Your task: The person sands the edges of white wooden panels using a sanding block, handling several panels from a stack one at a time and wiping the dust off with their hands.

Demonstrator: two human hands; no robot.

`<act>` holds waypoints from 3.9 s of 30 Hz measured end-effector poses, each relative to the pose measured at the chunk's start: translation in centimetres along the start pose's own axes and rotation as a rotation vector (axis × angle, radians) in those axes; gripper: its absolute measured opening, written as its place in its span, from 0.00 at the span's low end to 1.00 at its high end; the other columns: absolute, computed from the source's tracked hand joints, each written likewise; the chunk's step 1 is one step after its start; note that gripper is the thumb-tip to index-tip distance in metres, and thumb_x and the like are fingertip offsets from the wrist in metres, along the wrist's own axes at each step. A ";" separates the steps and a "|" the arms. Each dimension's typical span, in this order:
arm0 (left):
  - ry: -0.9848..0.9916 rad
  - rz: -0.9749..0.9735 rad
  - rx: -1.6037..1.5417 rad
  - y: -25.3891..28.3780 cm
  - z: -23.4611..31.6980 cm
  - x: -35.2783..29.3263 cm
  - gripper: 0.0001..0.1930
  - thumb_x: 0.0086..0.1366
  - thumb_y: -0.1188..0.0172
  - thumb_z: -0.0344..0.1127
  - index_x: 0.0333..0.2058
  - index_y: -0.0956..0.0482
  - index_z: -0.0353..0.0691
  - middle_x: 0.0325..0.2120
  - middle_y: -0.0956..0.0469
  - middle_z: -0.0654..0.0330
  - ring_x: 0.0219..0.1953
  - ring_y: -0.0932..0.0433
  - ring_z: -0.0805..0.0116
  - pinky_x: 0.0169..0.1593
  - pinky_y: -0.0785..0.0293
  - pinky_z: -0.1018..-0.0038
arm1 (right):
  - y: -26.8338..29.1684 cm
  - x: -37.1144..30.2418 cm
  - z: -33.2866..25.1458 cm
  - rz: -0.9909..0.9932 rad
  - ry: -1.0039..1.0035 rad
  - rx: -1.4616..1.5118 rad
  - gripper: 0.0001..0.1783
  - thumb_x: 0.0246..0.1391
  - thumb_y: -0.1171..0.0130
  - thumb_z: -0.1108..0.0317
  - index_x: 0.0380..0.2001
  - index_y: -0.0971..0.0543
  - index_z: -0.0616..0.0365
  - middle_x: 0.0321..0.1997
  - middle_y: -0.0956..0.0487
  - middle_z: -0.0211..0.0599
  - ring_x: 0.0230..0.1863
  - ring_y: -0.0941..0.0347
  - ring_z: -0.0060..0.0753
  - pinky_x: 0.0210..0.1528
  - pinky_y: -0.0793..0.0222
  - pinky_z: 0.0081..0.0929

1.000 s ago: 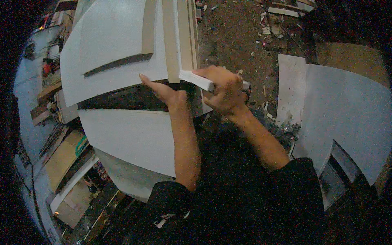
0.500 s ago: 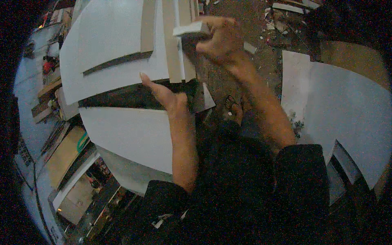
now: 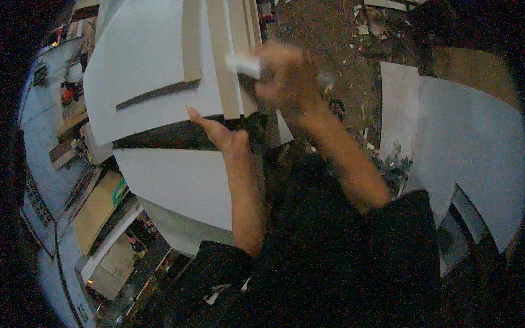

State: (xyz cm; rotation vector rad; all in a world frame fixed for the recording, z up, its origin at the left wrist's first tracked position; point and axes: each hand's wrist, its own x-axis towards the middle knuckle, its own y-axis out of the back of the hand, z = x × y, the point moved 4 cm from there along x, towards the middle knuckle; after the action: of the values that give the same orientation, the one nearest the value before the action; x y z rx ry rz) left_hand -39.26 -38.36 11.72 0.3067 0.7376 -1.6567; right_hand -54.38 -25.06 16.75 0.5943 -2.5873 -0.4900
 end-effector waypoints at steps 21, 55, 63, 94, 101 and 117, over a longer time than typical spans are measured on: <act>0.018 -0.074 -0.012 0.1 0.3 -1.2 0.43 0.60 0.50 0.70 0.63 0.42 0.42 0.59 0.35 0.57 0.59 0.35 0.55 0.60 0.35 0.56 | -0.5 3.4 2.4 0.079 0.070 0.082 0.19 0.30 0.35 0.65 0.33 0.17 0.53 0.30 0.19 0.43 0.32 0.22 0.48 0.35 0.25 0.40; 0.045 -0.104 0.054 0.0 -0.5 0.0 0.45 0.60 0.54 0.72 0.65 0.45 0.44 0.62 0.40 0.57 0.61 0.37 0.54 0.63 0.39 0.57 | 0.2 -7.0 -2.5 -0.115 -0.090 0.067 0.19 0.31 0.38 0.72 0.35 0.17 0.54 0.32 0.19 0.43 0.33 0.21 0.47 0.38 0.25 0.36; 0.048 -0.046 0.045 1.6 0.0 -0.2 0.43 0.61 0.54 0.71 0.66 0.46 0.48 0.62 0.40 0.57 0.61 0.38 0.55 0.62 0.38 0.55 | -1.7 8.4 5.1 -0.035 0.051 -0.027 0.22 0.30 0.34 0.63 0.36 0.18 0.52 0.36 0.18 0.43 0.38 0.21 0.47 0.41 0.25 0.42; 0.035 -0.111 0.058 -1.9 1.6 -2.0 0.37 0.62 0.43 0.59 0.60 0.36 0.36 0.56 0.32 0.56 0.55 0.30 0.57 0.55 0.29 0.59 | -0.1 3.0 -0.7 0.110 0.277 -0.092 0.17 0.38 0.36 0.63 0.37 0.17 0.50 0.33 0.20 0.42 0.35 0.22 0.47 0.37 0.25 0.41; 0.064 -0.127 0.154 -3.1 2.8 -3.4 0.32 0.68 0.52 0.56 0.62 0.38 0.40 0.56 0.31 0.57 0.55 0.29 0.57 0.57 0.29 0.58 | 0.4 5.1 -0.3 -0.002 0.192 -0.106 0.16 0.36 0.41 0.72 0.34 0.18 0.58 0.38 0.19 0.46 0.38 0.21 0.48 0.40 0.25 0.35; 0.105 -0.213 0.155 -3.4 2.5 -3.5 0.36 0.66 0.49 0.60 0.62 0.39 0.39 0.56 0.31 0.56 0.55 0.28 0.58 0.56 0.28 0.60 | 0.8 6.9 0.5 0.107 0.133 -0.175 0.18 0.35 0.38 0.65 0.35 0.19 0.58 0.35 0.19 0.46 0.40 0.22 0.50 0.45 0.27 0.40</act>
State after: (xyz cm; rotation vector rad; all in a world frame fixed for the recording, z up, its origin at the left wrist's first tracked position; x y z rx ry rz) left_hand -41.21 -36.97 16.67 0.4397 0.7415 -1.9161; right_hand -60.48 -27.59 18.94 0.4122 -2.4051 -0.6116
